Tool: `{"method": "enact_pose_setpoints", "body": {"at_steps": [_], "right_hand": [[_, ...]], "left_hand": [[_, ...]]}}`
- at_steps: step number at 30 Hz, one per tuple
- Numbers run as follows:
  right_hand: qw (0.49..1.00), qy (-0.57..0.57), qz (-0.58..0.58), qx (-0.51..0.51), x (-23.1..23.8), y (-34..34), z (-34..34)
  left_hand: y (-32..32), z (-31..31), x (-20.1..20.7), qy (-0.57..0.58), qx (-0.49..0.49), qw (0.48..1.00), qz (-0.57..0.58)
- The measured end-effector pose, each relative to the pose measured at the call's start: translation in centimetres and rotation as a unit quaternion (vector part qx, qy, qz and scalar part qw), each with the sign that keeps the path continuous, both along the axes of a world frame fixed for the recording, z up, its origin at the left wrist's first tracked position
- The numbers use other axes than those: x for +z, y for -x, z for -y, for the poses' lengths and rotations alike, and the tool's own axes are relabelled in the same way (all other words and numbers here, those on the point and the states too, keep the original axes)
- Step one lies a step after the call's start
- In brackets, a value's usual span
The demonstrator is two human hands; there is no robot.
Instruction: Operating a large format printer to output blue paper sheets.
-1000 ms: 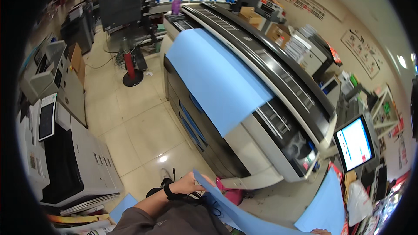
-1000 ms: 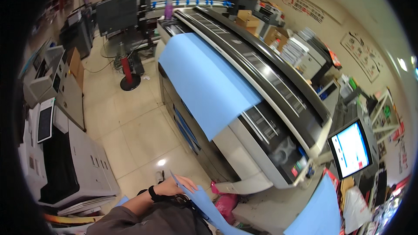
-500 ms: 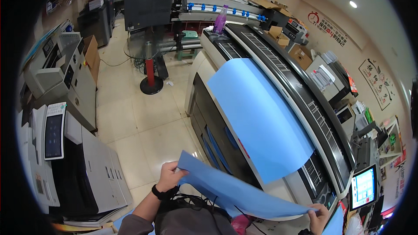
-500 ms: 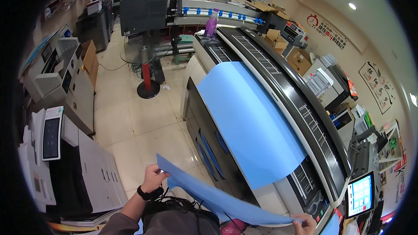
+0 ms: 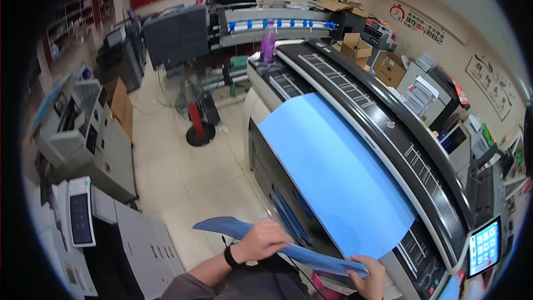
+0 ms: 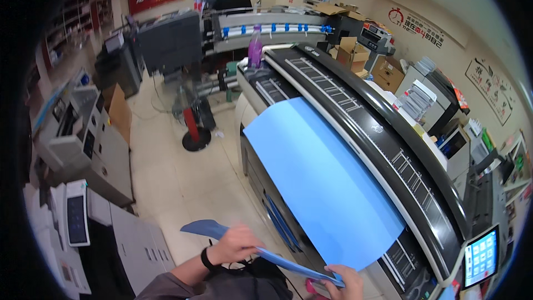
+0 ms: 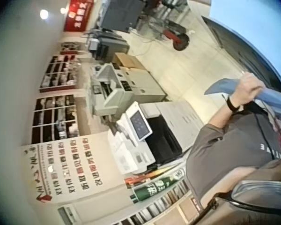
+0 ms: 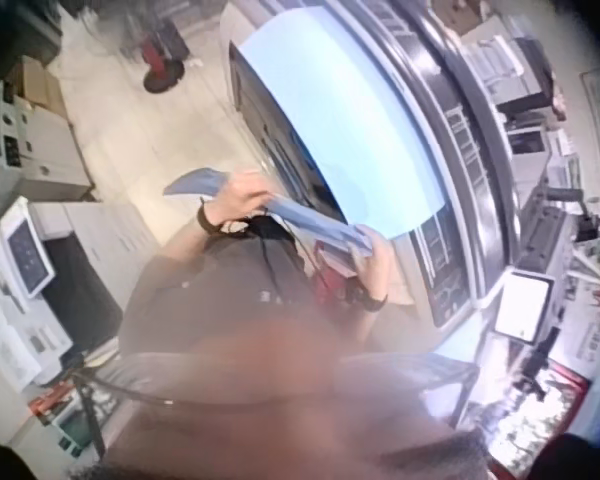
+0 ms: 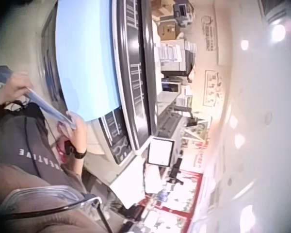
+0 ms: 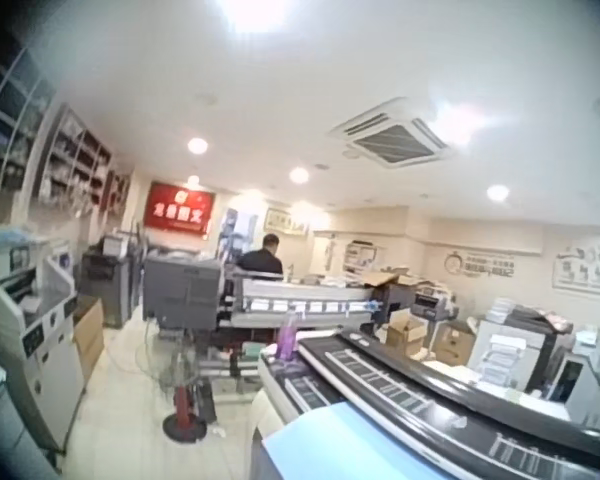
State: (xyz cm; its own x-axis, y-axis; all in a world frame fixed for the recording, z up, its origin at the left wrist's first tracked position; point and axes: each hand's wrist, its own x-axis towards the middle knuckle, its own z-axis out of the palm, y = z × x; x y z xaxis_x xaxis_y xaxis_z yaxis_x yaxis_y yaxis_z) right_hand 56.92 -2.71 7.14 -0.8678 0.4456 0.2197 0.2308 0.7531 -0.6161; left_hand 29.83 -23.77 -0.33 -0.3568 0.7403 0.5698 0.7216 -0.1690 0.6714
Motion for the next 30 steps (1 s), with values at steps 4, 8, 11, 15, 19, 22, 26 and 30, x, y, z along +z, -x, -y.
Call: {"method": "enact_pose_setpoints", "body": {"at_steps": [4,8,11,15,19,22,26,30], "right_hand": [[0.99,0.122,-0.071,0.0,-2.3,1.7,-2.0],[0.985,0.102,-0.112,-0.088,-4.6,-0.1,-5.2],[0.976,0.09,-0.162,-0.111,-4.3,-3.1,-6.9],[0.977,0.126,-0.162,-0.055,-2.2,-5.2,-8.6],[0.965,0.046,-0.185,-0.177,-1.1,-3.3,-6.9],[0.962,0.03,-0.149,-0.229,-0.2,-2.1,-6.0],[0.922,0.109,-0.165,-0.333,-1.5,-1.1,-4.6],[0.845,0.098,-0.204,-0.484,-6.7,-2.7,-3.6]], "left_hand": [[1.8,-4.3,1.1,0.019,-0.059,0.998,-0.033],[6.8,-5.1,-0.7,0.088,-0.057,0.994,0.028],[12.4,-5.7,-3.9,0.168,-0.026,0.985,0.003],[18.3,-7.5,-9.6,0.258,-0.025,0.966,0.002],[23.8,-8.7,-12.5,0.275,-0.044,0.959,0.06],[28.6,-9.3,-12.2,0.247,-0.049,0.958,0.135],[34.7,-9.8,-9.0,0.171,0.014,0.97,0.17],[38.3,-11.4,-6.9,0.065,0.004,0.955,0.289]]}}
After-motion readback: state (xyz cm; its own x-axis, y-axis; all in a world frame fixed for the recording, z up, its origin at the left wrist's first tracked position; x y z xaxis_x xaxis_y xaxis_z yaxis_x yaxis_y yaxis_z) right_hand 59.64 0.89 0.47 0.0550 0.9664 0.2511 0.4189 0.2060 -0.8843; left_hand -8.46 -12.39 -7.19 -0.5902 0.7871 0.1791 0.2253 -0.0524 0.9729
